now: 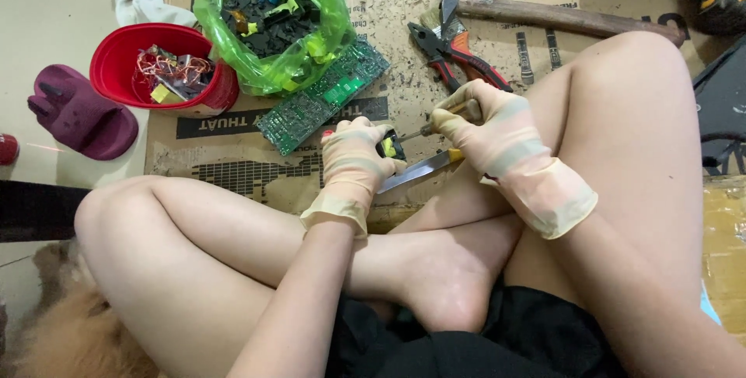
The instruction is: The person sits on the floor and uses a screwdriver to remove screws from a small black electronic component. They then use a hammer to break the component into pieces and place the fragments into a green plastic bag.
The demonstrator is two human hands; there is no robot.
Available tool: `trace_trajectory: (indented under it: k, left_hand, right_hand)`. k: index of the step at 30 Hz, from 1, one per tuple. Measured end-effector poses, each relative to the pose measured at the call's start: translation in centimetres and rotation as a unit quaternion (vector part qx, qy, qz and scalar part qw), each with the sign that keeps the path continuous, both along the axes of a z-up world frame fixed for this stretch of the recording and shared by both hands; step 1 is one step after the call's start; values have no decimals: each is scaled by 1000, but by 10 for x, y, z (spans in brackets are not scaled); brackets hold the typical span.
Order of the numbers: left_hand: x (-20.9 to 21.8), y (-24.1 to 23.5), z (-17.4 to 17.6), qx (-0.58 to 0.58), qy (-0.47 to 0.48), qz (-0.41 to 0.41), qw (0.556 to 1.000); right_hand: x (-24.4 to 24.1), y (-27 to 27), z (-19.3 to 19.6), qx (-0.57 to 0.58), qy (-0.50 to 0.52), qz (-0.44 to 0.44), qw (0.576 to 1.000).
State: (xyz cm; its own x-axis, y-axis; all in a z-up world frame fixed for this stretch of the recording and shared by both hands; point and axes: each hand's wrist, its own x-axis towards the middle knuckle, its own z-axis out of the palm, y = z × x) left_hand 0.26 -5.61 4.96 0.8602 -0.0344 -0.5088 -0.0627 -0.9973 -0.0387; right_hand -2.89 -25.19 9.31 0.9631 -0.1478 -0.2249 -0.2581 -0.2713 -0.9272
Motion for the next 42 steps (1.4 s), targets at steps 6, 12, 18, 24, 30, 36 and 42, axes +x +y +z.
trace_trajectory:
  k: [6,12,18,24,30,36,42]
  left_hand:
    - [4,-6,17,11,85,3,996]
    - [4,-11,9,-30,35,55,997]
    - [3,-7,14,-15,31,0,999]
    - [0,-3,16,-36,40,30,998]
    - [7,-6,16,-27,82,46,995]
    - [9,-5,28,-23,121,44,991]
    - [15,-5,18,-21,121,29,992]
  right_hand:
    - [9,7,-1,-14,69,29,997]
    - [25,6,-1,-20,109,24,994]
    - [25,5,-4,-39,104,33,993]
    - [14,10,0,2,86,-19,996]
    - [7,10,7,-30,64,-18,997]
    - [11,13,1,-28,69,-13,997]
    - [33,8,10,-70,85,40,993]
